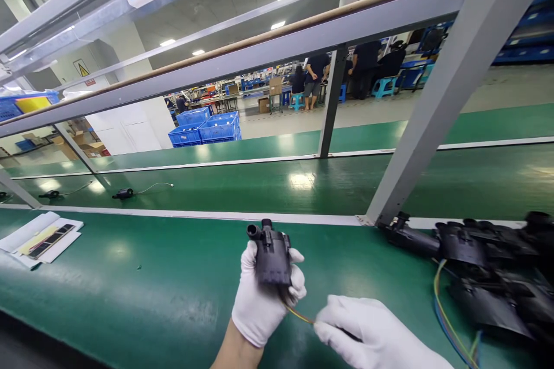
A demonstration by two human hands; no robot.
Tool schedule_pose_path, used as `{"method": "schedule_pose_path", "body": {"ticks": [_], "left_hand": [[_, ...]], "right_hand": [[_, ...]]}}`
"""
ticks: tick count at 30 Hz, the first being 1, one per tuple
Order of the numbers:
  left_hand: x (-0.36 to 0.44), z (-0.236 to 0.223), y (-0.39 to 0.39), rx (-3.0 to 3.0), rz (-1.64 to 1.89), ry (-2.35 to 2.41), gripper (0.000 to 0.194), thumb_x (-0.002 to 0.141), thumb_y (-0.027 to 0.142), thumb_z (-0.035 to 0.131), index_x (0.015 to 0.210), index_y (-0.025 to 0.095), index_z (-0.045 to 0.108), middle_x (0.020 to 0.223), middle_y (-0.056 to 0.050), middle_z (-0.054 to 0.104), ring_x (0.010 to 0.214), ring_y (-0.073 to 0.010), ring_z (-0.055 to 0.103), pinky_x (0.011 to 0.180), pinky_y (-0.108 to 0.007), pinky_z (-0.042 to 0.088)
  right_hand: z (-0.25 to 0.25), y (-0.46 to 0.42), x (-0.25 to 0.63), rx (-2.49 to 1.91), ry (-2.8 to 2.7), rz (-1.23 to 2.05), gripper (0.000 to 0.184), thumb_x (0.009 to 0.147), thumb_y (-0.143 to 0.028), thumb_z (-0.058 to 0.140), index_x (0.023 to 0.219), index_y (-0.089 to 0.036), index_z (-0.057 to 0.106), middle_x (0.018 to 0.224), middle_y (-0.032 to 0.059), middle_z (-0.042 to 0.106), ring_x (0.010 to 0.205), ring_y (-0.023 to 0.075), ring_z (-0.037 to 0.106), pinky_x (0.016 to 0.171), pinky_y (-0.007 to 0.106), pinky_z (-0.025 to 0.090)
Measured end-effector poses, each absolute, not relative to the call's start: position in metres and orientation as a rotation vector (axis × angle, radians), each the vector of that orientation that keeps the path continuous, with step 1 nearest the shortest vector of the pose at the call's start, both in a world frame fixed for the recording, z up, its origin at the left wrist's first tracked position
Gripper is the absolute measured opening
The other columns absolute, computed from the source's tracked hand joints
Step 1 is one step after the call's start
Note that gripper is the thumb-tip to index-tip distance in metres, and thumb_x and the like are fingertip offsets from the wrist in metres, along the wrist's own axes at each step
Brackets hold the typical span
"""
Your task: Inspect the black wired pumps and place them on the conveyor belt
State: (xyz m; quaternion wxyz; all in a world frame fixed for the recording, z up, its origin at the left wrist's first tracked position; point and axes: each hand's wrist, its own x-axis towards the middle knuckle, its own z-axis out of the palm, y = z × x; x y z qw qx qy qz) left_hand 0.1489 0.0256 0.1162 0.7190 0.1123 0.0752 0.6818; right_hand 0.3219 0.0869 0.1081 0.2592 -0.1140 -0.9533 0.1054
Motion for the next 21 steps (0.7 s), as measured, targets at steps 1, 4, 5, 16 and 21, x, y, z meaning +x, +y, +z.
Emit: {"method": "schedule_pose_path", "body": {"ticks": [1, 4, 5, 16, 21], "left_hand": [[0.15, 0.115, 0.025, 0.302, 1.524, 0.182, 0.052, 0.078, 0.055, 0.071, 0.106, 0.012, 0.065, 0.093, -0.01, 0.071, 0.062, -0.0145, 0.063, 0.054, -0.023, 0.046], [0.152, 0.113, 0.025, 0.394, 1.544, 0.208, 0.052, 0.076, 0.057, 0.072, 0.11, 0.018, 0.065, 0.091, -0.009, 0.072, 0.057, -0.0154, 0.063, 0.051, -0.023, 0.041], [0.152, 0.114, 0.025, 0.414, 1.548, 0.212, 0.053, 0.076, 0.057, 0.072, 0.111, 0.019, 0.066, 0.09, -0.009, 0.072, 0.057, -0.0156, 0.063, 0.05, -0.023, 0.04], [0.152, 0.11, 0.025, 0.379, 1.56, 0.204, 0.048, 0.08, 0.054, 0.066, 0.111, 0.018, 0.064, 0.094, -0.009, 0.071, 0.06, -0.0153, 0.062, 0.054, -0.024, 0.039], [0.154, 0.104, 0.022, 0.421, 1.629, 0.206, 0.049, 0.08, 0.055, 0.066, 0.114, 0.02, 0.062, 0.093, -0.007, 0.069, 0.061, -0.0155, 0.062, 0.055, -0.025, 0.041]], "right_hand": [[0.104, 0.088, 0.322, -0.313, -2.605, 0.27, 0.066, 0.108, -0.05, 0.017, 0.065, -0.022, 0.058, 0.054, -0.0034, 0.057, 0.046, 0.0097, 0.053, 0.045, 0.021, 0.037], [0.093, 0.092, 0.322, -0.338, -2.635, 0.245, 0.067, 0.108, -0.049, 0.015, 0.065, -0.021, 0.058, 0.056, -0.0026, 0.057, 0.047, 0.0102, 0.053, 0.046, 0.022, 0.036], [0.091, 0.093, 0.322, -0.343, -2.64, 0.241, 0.067, 0.108, -0.049, 0.014, 0.064, -0.021, 0.057, 0.056, -0.0024, 0.057, 0.047, 0.0101, 0.053, 0.047, 0.022, 0.036], [0.088, 0.095, 0.325, -0.335, -2.632, 0.256, 0.066, 0.108, -0.047, 0.014, 0.064, -0.02, 0.056, 0.057, -0.0028, 0.057, 0.048, 0.0102, 0.051, 0.049, 0.022, 0.034], [0.087, 0.096, 0.326, -0.359, -2.634, 0.302, 0.062, 0.108, -0.046, 0.019, 0.065, -0.021, 0.057, 0.058, -0.0027, 0.058, 0.05, 0.0109, 0.052, 0.05, 0.022, 0.036]]}}
